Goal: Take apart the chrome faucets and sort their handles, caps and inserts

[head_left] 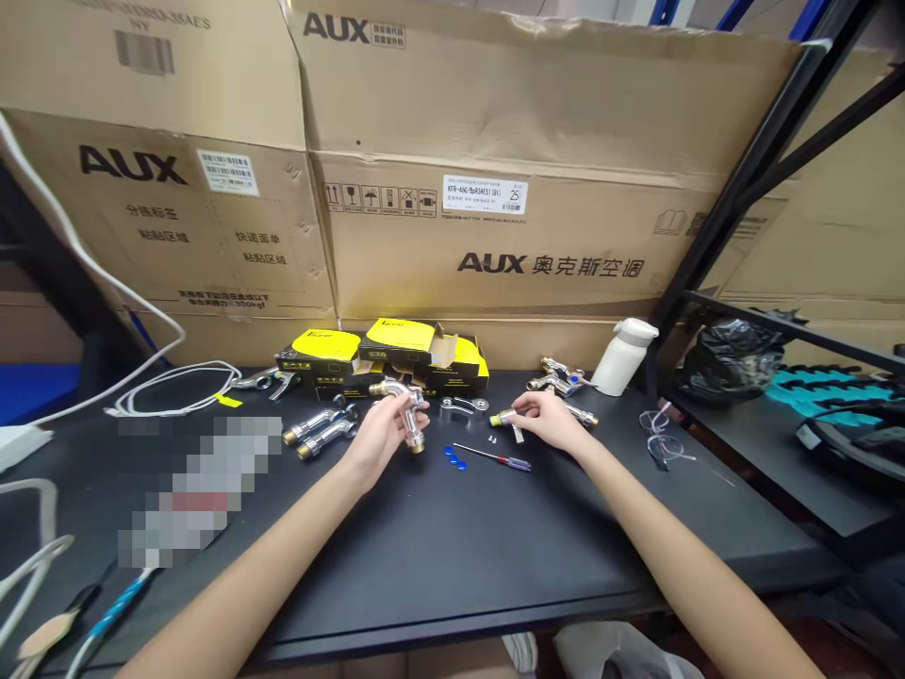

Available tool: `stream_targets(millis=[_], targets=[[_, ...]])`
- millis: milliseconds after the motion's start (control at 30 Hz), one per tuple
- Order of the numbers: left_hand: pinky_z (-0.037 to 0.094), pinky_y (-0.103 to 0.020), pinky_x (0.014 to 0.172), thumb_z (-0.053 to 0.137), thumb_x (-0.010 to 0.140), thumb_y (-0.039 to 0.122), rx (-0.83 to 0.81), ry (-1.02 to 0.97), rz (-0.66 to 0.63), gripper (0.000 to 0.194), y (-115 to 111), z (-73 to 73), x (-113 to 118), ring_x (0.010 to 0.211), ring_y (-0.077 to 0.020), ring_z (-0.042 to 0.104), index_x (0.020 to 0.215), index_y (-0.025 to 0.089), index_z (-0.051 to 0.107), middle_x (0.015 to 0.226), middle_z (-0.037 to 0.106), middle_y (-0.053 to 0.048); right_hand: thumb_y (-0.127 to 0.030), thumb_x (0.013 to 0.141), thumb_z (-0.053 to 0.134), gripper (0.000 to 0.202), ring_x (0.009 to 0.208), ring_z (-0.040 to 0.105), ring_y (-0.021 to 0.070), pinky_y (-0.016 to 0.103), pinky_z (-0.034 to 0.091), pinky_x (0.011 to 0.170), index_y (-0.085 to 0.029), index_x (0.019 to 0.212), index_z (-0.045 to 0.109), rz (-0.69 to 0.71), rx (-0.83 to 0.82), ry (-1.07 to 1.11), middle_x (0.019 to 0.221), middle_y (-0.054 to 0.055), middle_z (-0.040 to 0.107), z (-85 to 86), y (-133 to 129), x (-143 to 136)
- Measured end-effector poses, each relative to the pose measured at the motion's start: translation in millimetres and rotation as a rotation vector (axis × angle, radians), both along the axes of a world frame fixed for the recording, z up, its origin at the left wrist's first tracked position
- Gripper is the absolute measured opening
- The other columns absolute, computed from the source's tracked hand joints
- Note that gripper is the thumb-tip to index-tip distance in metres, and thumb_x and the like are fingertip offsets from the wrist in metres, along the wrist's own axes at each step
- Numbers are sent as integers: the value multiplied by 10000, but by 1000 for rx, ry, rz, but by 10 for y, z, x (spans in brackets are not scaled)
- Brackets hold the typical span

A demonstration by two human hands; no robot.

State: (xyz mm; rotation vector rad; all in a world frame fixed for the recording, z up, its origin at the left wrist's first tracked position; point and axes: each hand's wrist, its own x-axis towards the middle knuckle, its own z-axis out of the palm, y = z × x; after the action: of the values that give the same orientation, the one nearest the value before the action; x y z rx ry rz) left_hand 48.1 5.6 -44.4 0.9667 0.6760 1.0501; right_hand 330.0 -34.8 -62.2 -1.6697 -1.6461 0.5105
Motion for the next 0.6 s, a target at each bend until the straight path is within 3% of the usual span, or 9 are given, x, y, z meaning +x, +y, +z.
stream_targets(millis=[67, 167, 267, 367, 467, 600], targets=[[517, -304, 781, 624, 804, 306, 38, 50, 11, 303, -15, 8, 6, 819, -167, 635, 1050, 132, 594, 986, 660, -100, -365, 682, 708, 239, 555, 558, 162, 292, 430, 551, -145, 774, 688, -1, 18, -69, 685, 51, 665, 8, -16, -8], [511, -266, 650, 666, 769, 372, 98, 116, 4, 432, -47, 25, 8, 770, -160, 632, 1143, 171, 588, 987, 657, -88, -374, 689, 696, 217, 539, 529, 162, 297, 409, 571, -163, 741, 707, 8, 62, -149, 609, 26, 628, 24, -41, -15], [442, -215, 519, 680, 744, 412, 199, 216, 13, 471, -88, 41, 16, 655, -121, 576, 1149, 184, 603, 887, 646, -59, -381, 696, 688, 236, 582, 539, 173, 313, 421, 611, -161, 780, 707, -18, 129, -184, 683, 47, 647, 45, -57, -49], [431, -210, 553, 750, 668, 367, 320, 289, 29, 448, -124, 40, 28, 648, -110, 542, 1055, 170, 639, 812, 617, -25, -402, 771, 618, 265, 646, 560, 179, 324, 447, 649, -157, 852, 678, -61, 214, -146, 792, 72, 663, 81, -83, -165], [454, -228, 599, 741, 676, 352, 411, 338, -7, 414, -143, 13, 35, 648, -112, 540, 1025, 187, 594, 768, 571, 9, -464, 810, 579, 315, 582, 560, 147, 283, 476, 572, -154, 825, 635, 31, 186, 201, 728, 56, 653, 118, -154, -392], [465, -247, 623, 648, 768, 340, 764, 595, 72, 249, -174, -49, 31, 689, -125, 549, 958, 199, 570, 849, 554, -7, -581, 831, 506, 457, 519, 589, 136, 263, 509, 493, -141, 917, 595, 397, -240, 755, 703, 60, 666, 137, -308, -749]])
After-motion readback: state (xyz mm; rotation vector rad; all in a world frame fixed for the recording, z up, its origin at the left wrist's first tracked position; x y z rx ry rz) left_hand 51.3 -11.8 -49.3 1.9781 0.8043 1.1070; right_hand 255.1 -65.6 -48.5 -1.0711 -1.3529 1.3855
